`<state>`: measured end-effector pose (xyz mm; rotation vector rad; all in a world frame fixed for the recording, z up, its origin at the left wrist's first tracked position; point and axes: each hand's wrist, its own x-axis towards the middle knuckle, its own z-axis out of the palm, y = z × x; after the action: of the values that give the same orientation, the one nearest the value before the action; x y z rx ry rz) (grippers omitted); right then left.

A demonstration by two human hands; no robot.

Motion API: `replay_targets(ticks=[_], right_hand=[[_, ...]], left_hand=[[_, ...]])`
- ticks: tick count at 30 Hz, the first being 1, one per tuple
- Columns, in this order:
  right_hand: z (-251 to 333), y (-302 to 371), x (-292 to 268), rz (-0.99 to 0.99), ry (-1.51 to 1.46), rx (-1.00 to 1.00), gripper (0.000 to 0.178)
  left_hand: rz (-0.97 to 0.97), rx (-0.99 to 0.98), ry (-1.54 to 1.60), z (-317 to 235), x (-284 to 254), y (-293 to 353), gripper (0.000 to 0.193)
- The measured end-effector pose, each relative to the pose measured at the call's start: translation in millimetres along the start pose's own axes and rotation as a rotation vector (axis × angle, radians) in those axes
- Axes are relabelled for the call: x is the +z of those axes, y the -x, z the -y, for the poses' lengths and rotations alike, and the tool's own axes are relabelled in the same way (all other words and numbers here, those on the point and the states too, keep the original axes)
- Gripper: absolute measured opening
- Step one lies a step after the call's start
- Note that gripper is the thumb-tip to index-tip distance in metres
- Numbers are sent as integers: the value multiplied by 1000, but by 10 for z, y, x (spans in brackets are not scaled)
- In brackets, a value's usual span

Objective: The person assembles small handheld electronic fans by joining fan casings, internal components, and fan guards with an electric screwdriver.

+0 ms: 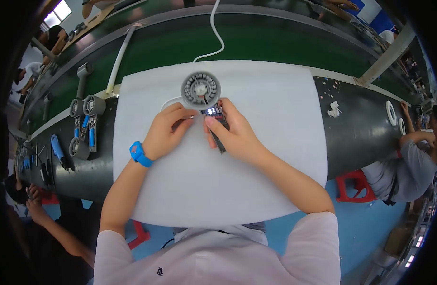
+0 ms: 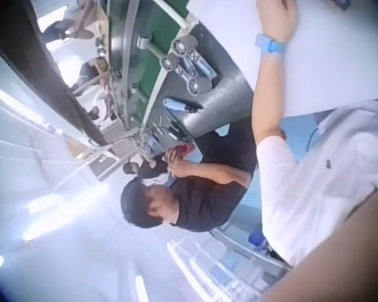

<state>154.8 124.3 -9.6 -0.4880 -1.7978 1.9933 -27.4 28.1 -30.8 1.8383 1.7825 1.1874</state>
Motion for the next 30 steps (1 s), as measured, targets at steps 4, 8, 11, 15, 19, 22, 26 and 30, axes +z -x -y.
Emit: replay_targets(ticks=[4, 8, 11, 15, 19, 22, 26, 30], right_hand=[[-70, 49, 21, -7, 88, 47, 28], [-62, 54, 5, -18, 21, 42, 30], [-73, 57, 6, -32, 46, 18, 32], [-72, 60, -11, -40, 86, 7, 33], [-107, 47, -38, -64, 62, -41, 32], [-31, 54, -52, -101, 65, -47, 32], [560, 403, 87, -182, -177, -30, 46], [1023, 1232, -200, -661, 566, -1408, 54]], left_hand=[[-1, -13, 5, 6, -17, 29, 15], [14, -19, 8, -1, -41, 24, 15], [17, -6, 2, 9, -33, 8, 15], [19, -18, 10, -4, -25, -1, 15], [12, -14, 19, -23, -33, -8, 14], [6, -7, 12, -19, -53, -3, 13], [4, -9, -38, 115, -88, 112, 14], [21, 26, -3, -10, -43, -3, 13]])
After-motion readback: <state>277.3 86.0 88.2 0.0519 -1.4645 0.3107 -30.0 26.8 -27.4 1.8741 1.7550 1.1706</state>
